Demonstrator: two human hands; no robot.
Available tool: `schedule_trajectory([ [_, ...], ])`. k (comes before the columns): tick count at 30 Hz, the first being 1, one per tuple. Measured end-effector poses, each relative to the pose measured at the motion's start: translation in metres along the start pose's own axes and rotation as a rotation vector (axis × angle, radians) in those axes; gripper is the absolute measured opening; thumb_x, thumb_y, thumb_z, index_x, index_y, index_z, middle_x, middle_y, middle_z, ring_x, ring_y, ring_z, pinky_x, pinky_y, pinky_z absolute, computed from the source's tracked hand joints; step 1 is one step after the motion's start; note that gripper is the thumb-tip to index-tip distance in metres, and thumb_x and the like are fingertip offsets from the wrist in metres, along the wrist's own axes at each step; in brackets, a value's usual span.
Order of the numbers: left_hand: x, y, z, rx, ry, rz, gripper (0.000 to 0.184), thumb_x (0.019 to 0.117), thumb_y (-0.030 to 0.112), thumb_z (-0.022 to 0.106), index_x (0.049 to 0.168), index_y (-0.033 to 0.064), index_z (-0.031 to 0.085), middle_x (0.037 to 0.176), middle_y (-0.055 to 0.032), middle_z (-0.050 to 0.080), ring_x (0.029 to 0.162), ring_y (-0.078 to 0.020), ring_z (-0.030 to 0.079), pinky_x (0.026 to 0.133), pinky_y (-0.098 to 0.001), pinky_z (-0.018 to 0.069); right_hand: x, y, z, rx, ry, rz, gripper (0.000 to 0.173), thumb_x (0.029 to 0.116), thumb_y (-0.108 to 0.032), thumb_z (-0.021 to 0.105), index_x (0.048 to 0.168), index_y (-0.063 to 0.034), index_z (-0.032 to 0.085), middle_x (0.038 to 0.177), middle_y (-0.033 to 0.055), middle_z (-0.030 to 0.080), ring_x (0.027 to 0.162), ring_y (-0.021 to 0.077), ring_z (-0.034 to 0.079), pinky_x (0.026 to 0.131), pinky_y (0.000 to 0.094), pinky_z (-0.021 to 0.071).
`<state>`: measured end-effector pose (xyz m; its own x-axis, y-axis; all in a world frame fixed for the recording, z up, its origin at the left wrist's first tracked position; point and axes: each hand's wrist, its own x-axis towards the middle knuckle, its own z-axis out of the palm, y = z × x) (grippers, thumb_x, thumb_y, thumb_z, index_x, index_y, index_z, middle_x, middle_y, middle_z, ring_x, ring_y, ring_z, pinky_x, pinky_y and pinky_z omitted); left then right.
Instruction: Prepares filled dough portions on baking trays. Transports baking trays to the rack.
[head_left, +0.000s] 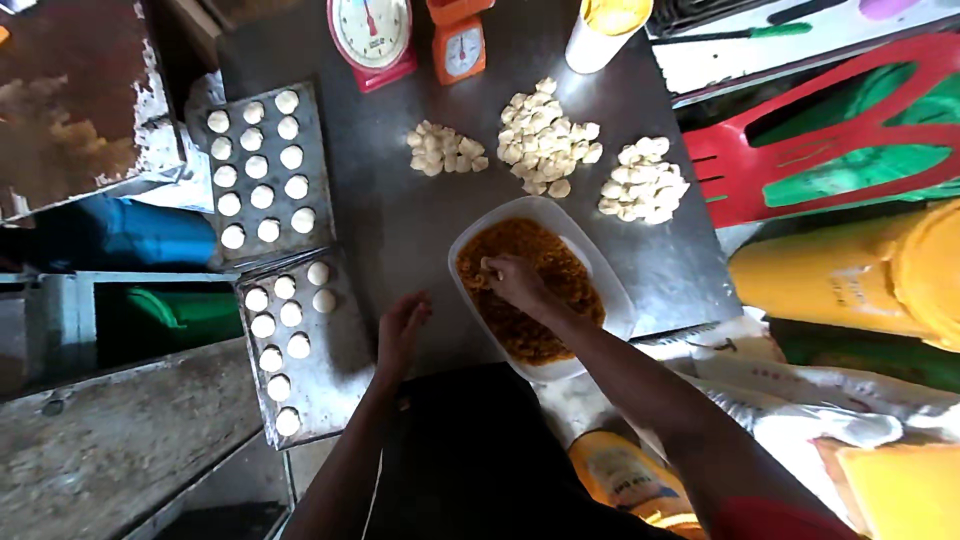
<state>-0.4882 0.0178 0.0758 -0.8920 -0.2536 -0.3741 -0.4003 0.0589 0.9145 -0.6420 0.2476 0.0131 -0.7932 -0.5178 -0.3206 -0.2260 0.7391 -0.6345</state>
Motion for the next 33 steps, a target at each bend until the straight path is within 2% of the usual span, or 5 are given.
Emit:
schedule_trajectory([
  [7,0.026,0.021,0.020,0.005,-0.060,0.053,0.031,0.1064,0.015,0.054,0.133,0.0014,0.062,0.120,-0.0116,0.071,0.104,-0.0232,0.072,0.094,-0.0423,0.0603,-0.033,0.016,0.012,-0.350,-0.212,-0.207,0.036,0.1014,-0.005,0.055,0.137,-0.0002,0.059,0.145,0.0243,0.052,0.130,0.0447,0.054,0.102,0.0590,0.0507],
  [14,0.051,0.052,0.060,0.138,-0.099,0.116,0.031,0.1053,0.019,0.058,0.133,0.0061,0.064,0.121,-0.0087,0.071,0.105,-0.0179,0.071,0.092,-0.0386,0.0603,-0.019,0.012,-0.049,0.157,-0.071,0.079,0.029,0.0954,-0.025,0.074,0.119,-0.0084,0.073,0.108,0.0161,0.073,0.096,0.0310,0.071,0.088,0.0557,0.0582],
  [19,0.067,0.069,0.102,0.088,-0.266,0.084,0.054,0.1103,0.035,0.044,0.158,0.0110,0.037,0.159,-0.0087,0.043,0.141,-0.0218,0.048,0.115,-0.0457,0.0439,-0.048,0.005,-0.090,0.639,-0.080,0.065,0.020,0.0921,-0.015,0.077,0.109,-0.0046,0.074,0.095,0.0092,0.074,0.080,0.0186,0.071,0.075,0.0387,0.0623],
  [24,0.073,0.061,0.138,-0.247,-0.385,-0.144,0.060,0.1098,0.053,0.029,0.138,0.0109,0.060,0.130,-0.0108,0.066,0.115,-0.0247,0.065,0.098,-0.0492,0.0552,-0.053,0.020,-0.090,0.939,-0.085,0.060,0.024,0.0923,-0.008,0.073,0.116,-0.0047,0.073,0.108,0.0099,0.073,0.095,0.0200,0.070,0.087,0.0402,0.0603],
  [33,0.058,0.068,0.140,0.090,-0.293,-0.074,0.030,0.1044,0.010,0.057,0.133,0.0038,0.064,0.124,-0.0135,0.068,0.101,-0.0219,0.073,0.089,-0.0412,0.0637,-0.060,0.026,-0.071,0.506,0.236,0.100,0.022,0.0901,-0.021,0.081,0.106,-0.0077,0.075,0.100,0.0075,0.073,0.089,0.0178,0.071,0.083,0.0429,0.0617],
])
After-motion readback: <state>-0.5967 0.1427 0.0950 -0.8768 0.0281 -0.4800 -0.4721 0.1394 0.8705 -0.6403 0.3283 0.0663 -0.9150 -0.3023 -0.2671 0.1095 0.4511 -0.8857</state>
